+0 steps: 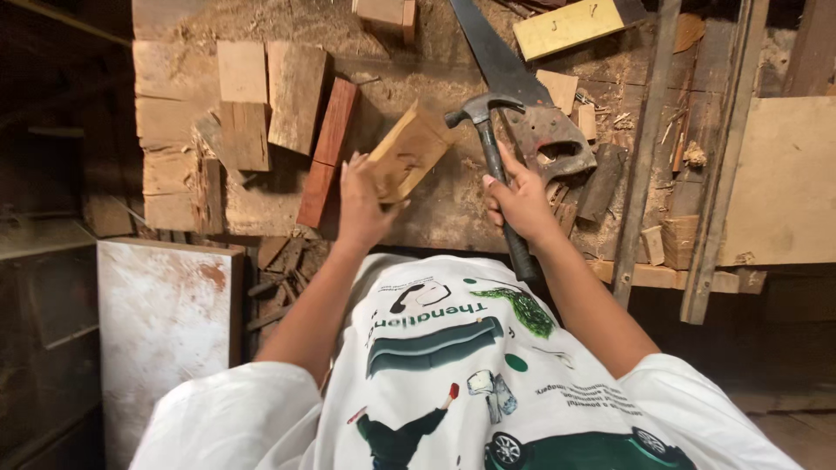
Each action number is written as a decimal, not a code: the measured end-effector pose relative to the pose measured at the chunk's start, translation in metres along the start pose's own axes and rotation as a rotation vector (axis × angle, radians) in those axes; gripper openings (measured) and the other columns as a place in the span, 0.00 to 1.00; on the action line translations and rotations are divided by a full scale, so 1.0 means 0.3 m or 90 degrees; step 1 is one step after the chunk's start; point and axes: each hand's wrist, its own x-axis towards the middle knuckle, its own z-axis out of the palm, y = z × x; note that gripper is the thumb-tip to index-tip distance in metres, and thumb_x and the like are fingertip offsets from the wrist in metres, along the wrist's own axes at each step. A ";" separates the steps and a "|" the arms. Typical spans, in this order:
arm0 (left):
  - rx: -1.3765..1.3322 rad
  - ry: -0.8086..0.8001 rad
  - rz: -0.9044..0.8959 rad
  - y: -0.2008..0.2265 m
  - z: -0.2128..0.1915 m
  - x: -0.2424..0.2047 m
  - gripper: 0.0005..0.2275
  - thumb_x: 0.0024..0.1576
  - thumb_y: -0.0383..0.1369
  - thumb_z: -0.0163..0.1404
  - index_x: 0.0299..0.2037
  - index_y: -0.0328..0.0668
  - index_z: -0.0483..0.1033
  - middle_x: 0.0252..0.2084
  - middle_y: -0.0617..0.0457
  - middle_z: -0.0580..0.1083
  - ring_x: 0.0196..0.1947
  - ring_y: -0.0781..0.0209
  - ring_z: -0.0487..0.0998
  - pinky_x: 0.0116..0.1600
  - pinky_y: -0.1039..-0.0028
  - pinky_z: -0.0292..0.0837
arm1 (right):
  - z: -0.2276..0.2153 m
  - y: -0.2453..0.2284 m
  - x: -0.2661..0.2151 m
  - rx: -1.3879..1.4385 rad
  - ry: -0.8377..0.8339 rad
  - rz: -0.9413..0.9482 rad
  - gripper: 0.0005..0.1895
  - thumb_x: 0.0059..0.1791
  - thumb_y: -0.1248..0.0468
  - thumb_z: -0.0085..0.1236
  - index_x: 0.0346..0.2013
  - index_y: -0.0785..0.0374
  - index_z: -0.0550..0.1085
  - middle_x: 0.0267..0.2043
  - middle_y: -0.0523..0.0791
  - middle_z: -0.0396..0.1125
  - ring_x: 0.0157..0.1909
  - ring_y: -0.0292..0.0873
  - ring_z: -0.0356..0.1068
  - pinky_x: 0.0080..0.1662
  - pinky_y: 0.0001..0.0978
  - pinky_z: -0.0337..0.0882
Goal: The person hammers nails into a small wooden block on a workbench. They repeatedly position the nail and strike it with a hammer, occasionally adjusting the wood's orientation.
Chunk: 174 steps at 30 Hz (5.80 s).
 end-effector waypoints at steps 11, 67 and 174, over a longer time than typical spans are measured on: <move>0.184 -0.005 -0.017 -0.043 0.127 0.108 0.51 0.44 0.63 0.62 0.70 0.33 0.57 0.56 0.38 0.63 0.55 0.40 0.64 0.59 0.50 0.58 | 0.059 0.044 0.034 -0.163 -0.010 -0.052 0.35 0.57 0.69 0.50 0.78 0.53 0.53 0.25 0.34 0.57 0.22 0.29 0.56 0.24 0.25 0.63; 0.228 0.057 -0.001 -0.091 0.121 0.059 0.49 0.40 0.60 0.61 0.67 0.32 0.62 0.46 0.44 0.63 0.46 0.47 0.64 0.51 0.57 0.58 | 0.064 -0.046 0.015 -0.482 -0.043 -0.179 0.36 0.58 0.69 0.50 0.79 0.47 0.51 0.31 0.39 0.66 0.25 0.32 0.64 0.27 0.27 0.65; 0.180 0.170 0.041 -0.153 0.187 0.051 0.46 0.37 0.58 0.58 0.62 0.28 0.67 0.44 0.43 0.66 0.45 0.46 0.67 0.48 0.59 0.63 | 0.134 -0.170 0.035 -1.223 -0.464 -0.365 0.34 0.59 0.63 0.47 0.74 0.25 0.53 0.24 0.43 0.63 0.18 0.38 0.61 0.16 0.26 0.60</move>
